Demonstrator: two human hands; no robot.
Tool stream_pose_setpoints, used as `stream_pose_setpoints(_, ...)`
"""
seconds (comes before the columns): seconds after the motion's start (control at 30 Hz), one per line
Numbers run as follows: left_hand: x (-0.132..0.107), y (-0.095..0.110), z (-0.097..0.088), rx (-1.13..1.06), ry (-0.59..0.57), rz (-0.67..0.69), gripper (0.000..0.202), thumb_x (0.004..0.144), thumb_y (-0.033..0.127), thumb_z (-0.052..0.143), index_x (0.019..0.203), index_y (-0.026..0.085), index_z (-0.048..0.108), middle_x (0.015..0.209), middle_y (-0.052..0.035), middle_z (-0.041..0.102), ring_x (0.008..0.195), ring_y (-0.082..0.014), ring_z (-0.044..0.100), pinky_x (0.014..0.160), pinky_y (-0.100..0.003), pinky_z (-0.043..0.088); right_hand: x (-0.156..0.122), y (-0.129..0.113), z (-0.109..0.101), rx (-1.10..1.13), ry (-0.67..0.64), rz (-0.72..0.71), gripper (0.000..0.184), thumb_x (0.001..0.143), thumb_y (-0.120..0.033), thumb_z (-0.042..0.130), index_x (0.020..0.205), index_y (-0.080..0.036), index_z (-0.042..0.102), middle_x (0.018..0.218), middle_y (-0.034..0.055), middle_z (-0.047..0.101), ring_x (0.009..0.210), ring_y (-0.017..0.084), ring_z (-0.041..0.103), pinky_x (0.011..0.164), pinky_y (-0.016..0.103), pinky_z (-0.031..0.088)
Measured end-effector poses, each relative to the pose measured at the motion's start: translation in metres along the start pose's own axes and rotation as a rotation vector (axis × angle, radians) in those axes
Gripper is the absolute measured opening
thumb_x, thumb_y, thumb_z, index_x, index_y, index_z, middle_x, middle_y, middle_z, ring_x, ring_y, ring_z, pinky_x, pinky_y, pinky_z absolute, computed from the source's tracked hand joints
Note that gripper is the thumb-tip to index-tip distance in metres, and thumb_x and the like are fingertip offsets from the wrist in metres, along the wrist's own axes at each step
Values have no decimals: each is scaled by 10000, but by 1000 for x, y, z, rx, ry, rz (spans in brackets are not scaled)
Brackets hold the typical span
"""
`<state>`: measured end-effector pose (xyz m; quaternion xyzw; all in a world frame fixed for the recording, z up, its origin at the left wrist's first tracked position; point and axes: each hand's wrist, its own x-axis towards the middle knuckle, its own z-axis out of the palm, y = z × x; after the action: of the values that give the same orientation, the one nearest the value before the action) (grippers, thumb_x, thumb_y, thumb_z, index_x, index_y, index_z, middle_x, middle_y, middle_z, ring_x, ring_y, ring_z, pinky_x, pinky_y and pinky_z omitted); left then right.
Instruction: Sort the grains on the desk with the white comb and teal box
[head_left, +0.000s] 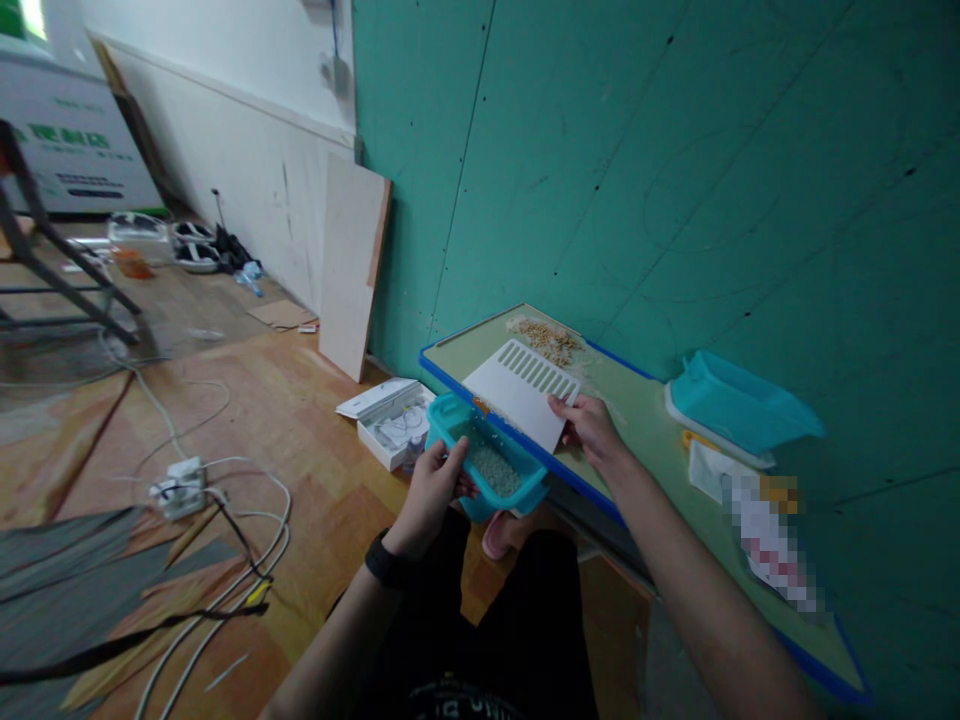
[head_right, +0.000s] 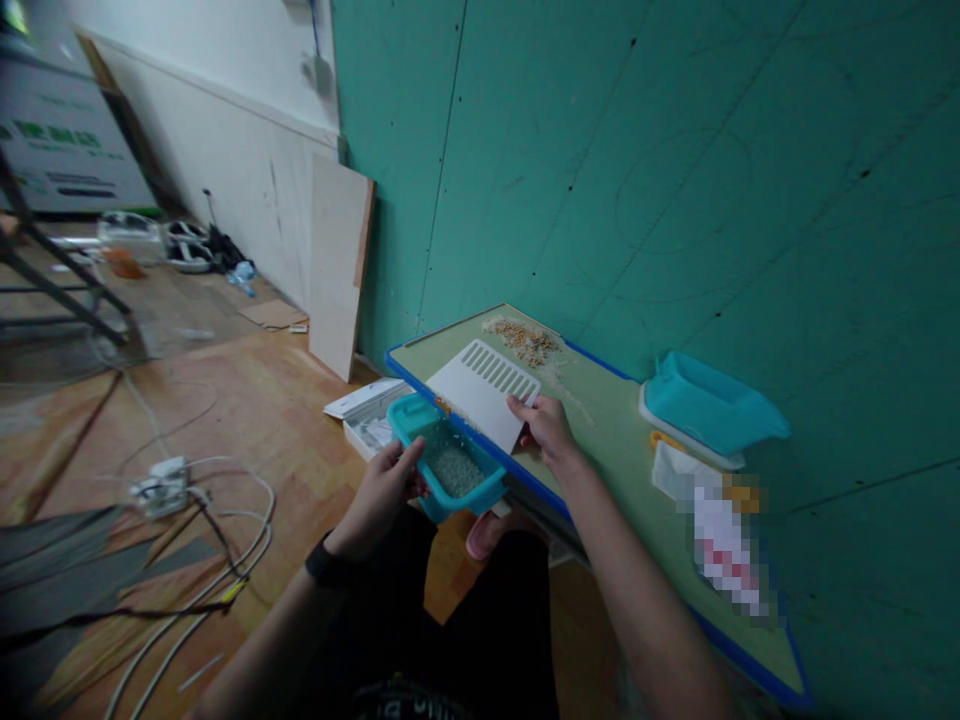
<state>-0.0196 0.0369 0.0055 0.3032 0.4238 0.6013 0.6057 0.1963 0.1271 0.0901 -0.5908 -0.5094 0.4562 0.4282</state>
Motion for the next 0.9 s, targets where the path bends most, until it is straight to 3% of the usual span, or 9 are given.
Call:
stream_pose_setpoints(0.27,0,-2,-1,4,7,-3,529,707,675,801,773,213,552,478,47,574,403,-139,585,420,-230,457,-2,-2,-3,29,-23,7,436,581,-516,872,715,-177,632,596,22,662,456,137,557,341,213,330)
stream_pose_setpoints(0.47,-1,-1,-1,29,10,-1,530,711,681,793,783,209,562,481,40,583,403,-146,594,425,-238,471,1,-3,-8,13,112,-41,470,549,-552,868,704,-181,625,579,17,645,458,146,549,349,233,344)
stream_pose_setpoints(0.73,-2,-1,0,27,19,-8,563,683,708,797,780,209,554,480,40,587,393,-135,584,426,-232,482,-6,-1,-3,-5,-20,-24,520,547,-612,877,718,-183,637,608,28,669,478,159,586,350,229,346)
stream_pose_setpoints(0.9,-1,-2,-2,22,21,-16,596,634,735,809,764,217,545,450,47,578,377,-139,577,407,-225,467,-16,-10,-9,68,3,-20,598,476,-662,898,729,-187,637,616,27,678,501,173,599,391,248,400)
